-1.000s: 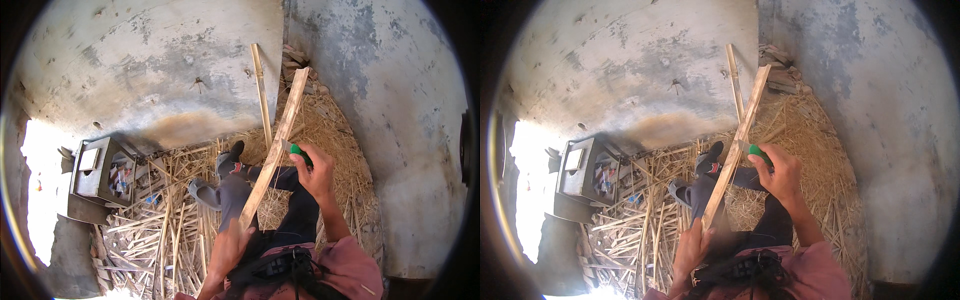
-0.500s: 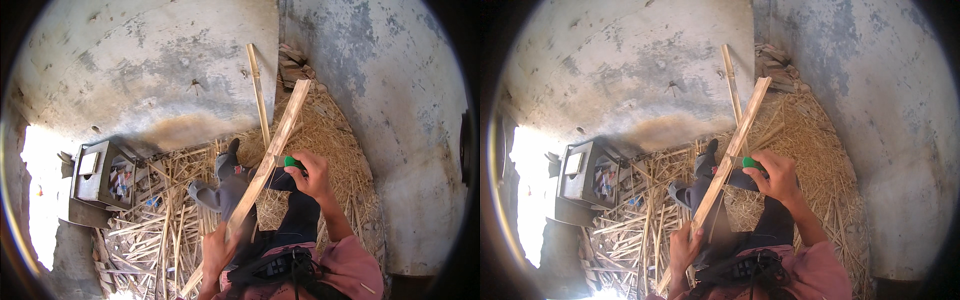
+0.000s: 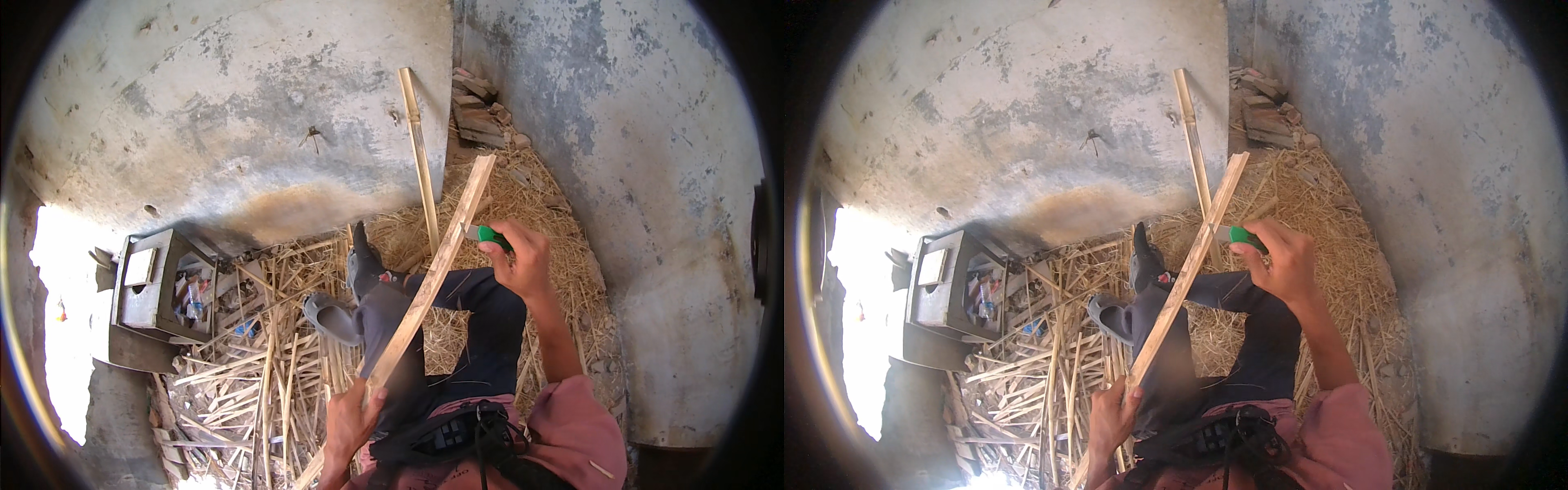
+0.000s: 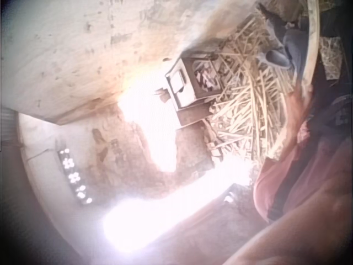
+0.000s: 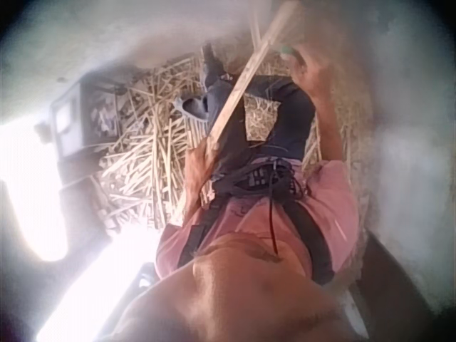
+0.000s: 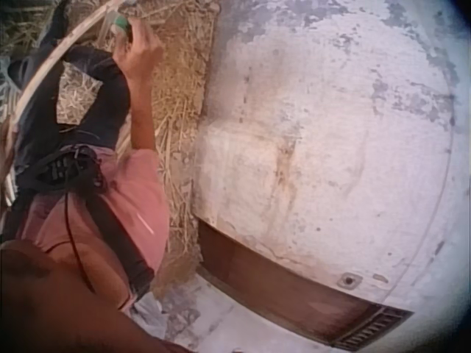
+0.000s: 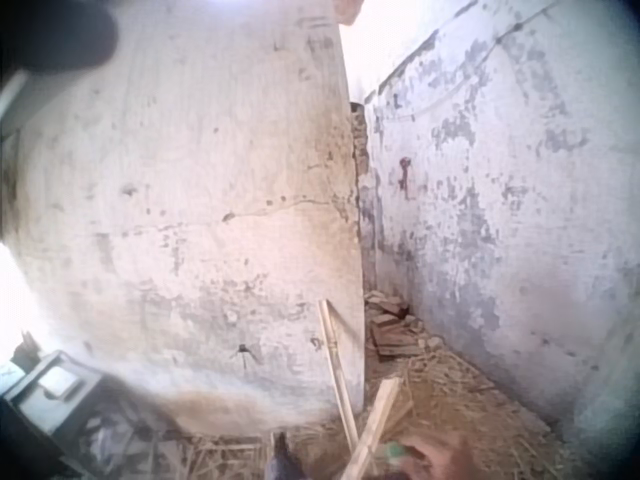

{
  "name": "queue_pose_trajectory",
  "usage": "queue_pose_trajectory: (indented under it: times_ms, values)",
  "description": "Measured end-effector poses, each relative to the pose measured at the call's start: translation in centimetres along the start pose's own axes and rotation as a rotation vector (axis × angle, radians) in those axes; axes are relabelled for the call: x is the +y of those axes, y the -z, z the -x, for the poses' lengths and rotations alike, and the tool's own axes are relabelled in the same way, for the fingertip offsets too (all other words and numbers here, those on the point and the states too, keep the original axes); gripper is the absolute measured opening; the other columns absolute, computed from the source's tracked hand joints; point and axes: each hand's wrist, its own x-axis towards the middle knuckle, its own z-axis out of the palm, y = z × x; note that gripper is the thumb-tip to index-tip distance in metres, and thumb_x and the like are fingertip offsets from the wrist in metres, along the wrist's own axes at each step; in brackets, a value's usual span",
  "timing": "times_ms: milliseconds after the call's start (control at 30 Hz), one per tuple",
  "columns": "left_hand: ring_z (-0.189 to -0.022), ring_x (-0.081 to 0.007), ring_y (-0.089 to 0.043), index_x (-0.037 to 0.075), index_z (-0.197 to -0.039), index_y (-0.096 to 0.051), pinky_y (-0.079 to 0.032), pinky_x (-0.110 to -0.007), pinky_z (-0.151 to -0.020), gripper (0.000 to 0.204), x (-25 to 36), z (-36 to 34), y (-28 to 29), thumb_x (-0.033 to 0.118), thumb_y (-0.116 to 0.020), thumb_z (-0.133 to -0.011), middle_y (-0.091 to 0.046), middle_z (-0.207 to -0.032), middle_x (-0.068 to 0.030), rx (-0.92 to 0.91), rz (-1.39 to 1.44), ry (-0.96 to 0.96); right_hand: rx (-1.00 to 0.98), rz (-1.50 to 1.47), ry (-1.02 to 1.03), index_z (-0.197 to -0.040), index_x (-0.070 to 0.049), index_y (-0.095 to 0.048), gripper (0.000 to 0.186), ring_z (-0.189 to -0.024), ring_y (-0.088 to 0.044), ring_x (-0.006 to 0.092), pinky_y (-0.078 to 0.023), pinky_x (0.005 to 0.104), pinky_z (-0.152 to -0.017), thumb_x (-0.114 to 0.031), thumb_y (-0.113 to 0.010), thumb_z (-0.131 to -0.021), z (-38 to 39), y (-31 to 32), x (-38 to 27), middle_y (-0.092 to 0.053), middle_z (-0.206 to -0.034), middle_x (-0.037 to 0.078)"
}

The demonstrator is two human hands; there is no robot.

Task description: The person whittles and shaves pieces of wood using a utility knife.

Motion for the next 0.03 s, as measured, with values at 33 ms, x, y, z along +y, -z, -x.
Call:
queue_pose_trajectory:
  times_ms: [33]
  values:
    - [-0.075, -0.0546, -0.065, -0.002, -0.095, -0.065, -0.05, -0.059, -0.076, 0.054, 0.28, -0.02, 0.07, 0.051, -0.064, -0.105, -0.065, -0.077, -0.0334, -0.02, 0.005, 0.022, -0.017, 0.025, -0.019, -0.109, -0.003, -0.076, 0.03, -0.075, -0.077, 0.0271, -0.058, 0.0359, -0.064, -0.03, -0.08, -0.096, 0.0, 0.06, -0.18, -0.077, -0.094, 0.013]
